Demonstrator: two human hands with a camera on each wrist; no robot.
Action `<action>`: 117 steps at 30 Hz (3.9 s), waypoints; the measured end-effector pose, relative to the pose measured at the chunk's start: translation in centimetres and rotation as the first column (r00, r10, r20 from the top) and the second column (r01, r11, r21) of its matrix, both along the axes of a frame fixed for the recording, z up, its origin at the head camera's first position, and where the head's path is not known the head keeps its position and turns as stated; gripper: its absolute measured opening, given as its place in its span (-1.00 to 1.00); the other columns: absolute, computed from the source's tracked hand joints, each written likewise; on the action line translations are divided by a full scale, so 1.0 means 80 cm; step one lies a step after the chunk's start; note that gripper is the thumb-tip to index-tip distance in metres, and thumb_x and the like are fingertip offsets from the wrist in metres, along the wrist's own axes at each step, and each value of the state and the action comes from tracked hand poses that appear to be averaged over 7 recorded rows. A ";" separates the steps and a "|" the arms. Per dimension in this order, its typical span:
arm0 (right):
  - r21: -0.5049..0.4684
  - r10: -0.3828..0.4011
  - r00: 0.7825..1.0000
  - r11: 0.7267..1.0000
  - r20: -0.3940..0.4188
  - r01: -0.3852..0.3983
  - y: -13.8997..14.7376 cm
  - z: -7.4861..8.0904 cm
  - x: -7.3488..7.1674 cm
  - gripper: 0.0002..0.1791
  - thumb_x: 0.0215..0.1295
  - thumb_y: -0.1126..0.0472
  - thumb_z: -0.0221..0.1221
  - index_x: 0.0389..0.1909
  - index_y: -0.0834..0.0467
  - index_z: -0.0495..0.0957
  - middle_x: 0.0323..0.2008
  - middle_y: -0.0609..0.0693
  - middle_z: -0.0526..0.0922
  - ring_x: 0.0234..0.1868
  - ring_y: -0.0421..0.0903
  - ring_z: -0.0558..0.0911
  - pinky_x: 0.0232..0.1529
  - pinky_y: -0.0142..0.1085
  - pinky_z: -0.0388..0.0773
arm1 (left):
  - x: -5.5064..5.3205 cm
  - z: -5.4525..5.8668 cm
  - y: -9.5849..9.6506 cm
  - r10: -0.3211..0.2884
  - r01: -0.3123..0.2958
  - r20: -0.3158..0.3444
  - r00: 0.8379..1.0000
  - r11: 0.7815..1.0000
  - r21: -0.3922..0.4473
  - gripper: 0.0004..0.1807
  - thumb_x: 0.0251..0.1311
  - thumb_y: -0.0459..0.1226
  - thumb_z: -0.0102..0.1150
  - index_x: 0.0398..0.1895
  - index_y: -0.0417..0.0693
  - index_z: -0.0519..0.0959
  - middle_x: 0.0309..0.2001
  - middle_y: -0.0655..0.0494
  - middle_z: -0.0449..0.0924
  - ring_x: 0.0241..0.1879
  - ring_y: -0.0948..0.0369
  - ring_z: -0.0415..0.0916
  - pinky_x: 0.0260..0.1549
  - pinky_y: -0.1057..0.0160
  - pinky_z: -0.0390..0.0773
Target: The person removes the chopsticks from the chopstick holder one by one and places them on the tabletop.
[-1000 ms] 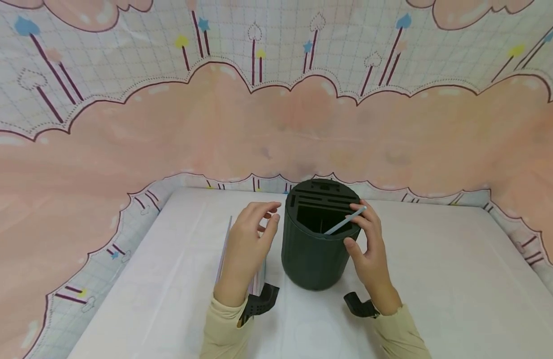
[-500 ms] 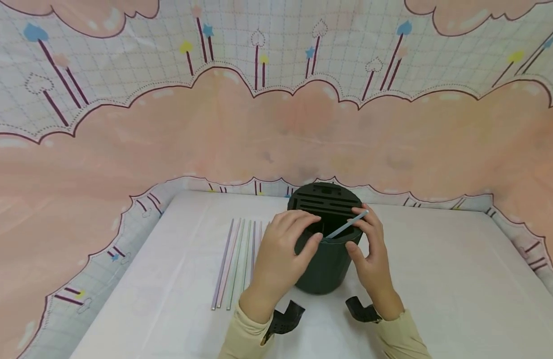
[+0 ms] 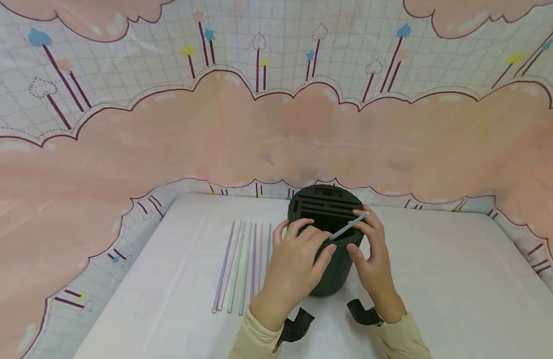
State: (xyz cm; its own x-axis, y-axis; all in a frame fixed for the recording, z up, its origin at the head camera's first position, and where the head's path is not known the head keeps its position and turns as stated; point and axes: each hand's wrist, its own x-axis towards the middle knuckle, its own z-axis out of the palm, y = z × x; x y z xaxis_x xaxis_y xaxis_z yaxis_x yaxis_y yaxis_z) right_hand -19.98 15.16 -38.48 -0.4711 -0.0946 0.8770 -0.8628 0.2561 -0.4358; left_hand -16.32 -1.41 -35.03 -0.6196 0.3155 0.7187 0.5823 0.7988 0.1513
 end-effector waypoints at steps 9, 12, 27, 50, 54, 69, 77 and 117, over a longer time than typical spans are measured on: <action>0.011 -0.026 0.999 1.000 0.041 0.026 0.002 -0.001 0.005 -0.46 0.28 -0.04 -0.01 -0.06 0.41 0.36 0.10 0.36 0.26 0.26 0.27 0.02 0.27 -0.14 -0.06 | -0.001 0.001 0.003 -0.037 0.030 0.073 0.997 0.995 0.095 -0.75 0.25 -0.05 -0.07 -0.19 0.08 0.55 -0.22 0.30 0.52 -0.03 0.26 0.30 0.09 -0.03 0.06; 0.019 -0.034 0.998 0.999 0.049 0.033 0.003 0.000 0.005 -0.46 0.28 -0.03 -0.01 -0.05 0.41 0.35 0.10 0.36 0.25 0.26 0.27 0.02 0.27 -0.14 -0.05 | -0.003 0.003 0.001 -0.089 0.067 0.098 0.991 0.976 0.206 -0.80 0.27 -0.10 -0.07 -0.22 0.09 0.53 -0.24 0.32 0.51 -0.06 0.30 0.33 0.09 -0.03 0.07; 0.028 -0.024 0.999 0.999 0.044 0.023 0.003 0.002 0.004 -0.48 0.29 -0.01 -0.01 -0.05 0.41 0.35 0.11 0.36 0.25 0.26 0.27 0.03 0.27 -0.26 -0.04 | 0.001 0.012 -0.010 -0.254 0.203 0.023 0.967 0.822 0.531 -0.85 0.24 -0.19 -0.02 -0.19 0.06 0.53 -0.20 0.28 0.50 -0.12 0.31 0.43 -0.03 0.15 0.36; 0.031 -0.024 0.997 0.999 0.080 0.022 0.001 0.001 0.012 -0.52 0.29 0.02 0.00 -0.04 0.39 0.36 0.12 0.34 0.25 0.27 0.25 0.02 0.27 -0.25 -0.06 | 0.031 0.038 -0.050 -0.359 0.425 -0.281 0.890 0.427 0.799 -0.79 0.16 -0.58 -0.09 -0.14 -0.36 0.42 -0.25 -0.18 0.49 -0.28 0.06 0.51 -0.26 0.14 0.53; 0.034 -0.028 0.996 0.999 0.083 0.025 0.001 0.001 0.013 -0.52 0.29 0.03 0.00 -0.03 0.39 0.36 0.12 0.33 0.25 0.27 0.24 0.03 0.27 -0.24 -0.06 | 0.039 0.045 -0.057 -0.337 0.435 -0.312 0.888 0.395 0.809 -0.81 0.18 -0.57 -0.10 -0.14 -0.42 0.39 -0.29 -0.19 0.49 -0.29 0.05 0.50 -0.28 0.15 0.54; 0.038 -0.027 0.997 0.999 0.069 0.025 0.002 0.004 0.010 -0.52 0.28 0.02 0.01 -0.03 0.38 0.36 0.13 0.32 0.24 0.28 0.22 0.02 0.27 -0.24 -0.05 | 0.034 0.046 -0.106 -0.208 0.183 -0.071 0.975 0.588 0.788 -0.74 0.20 -0.41 0.00 -0.04 -0.10 0.50 -0.43 -0.01 0.53 -0.50 0.19 0.52 -0.47 0.27 0.56; 0.037 -0.020 0.998 0.999 0.053 0.018 -0.001 0.002 0.009 -0.50 0.29 0.02 0.00 -0.03 0.41 0.35 0.13 0.34 0.24 0.27 0.25 0.02 0.27 -0.21 -0.05 | 0.019 0.029 -0.127 -0.099 -0.034 0.151 0.984 0.718 0.695 -0.75 0.21 -0.14 0.03 -0.07 0.11 0.54 -0.48 0.18 0.52 -0.56 0.27 0.49 -0.56 0.30 0.54; 0.290 -0.235 0.963 0.938 0.132 0.189 0.068 0.009 -0.018 -0.44 0.29 0.02 -0.01 0.29 0.07 0.18 0.34 -0.06 0.04 0.33 -0.04 0.01 0.23 0.00 -0.01 | -0.087 -0.090 -0.242 0.330 -0.355 0.717 0.614 0.927 -0.122 -0.63 0.06 -0.33 0.04 -0.03 -0.31 0.45 -0.32 -0.06 0.57 -0.58 0.19 0.45 -0.52 0.21 0.44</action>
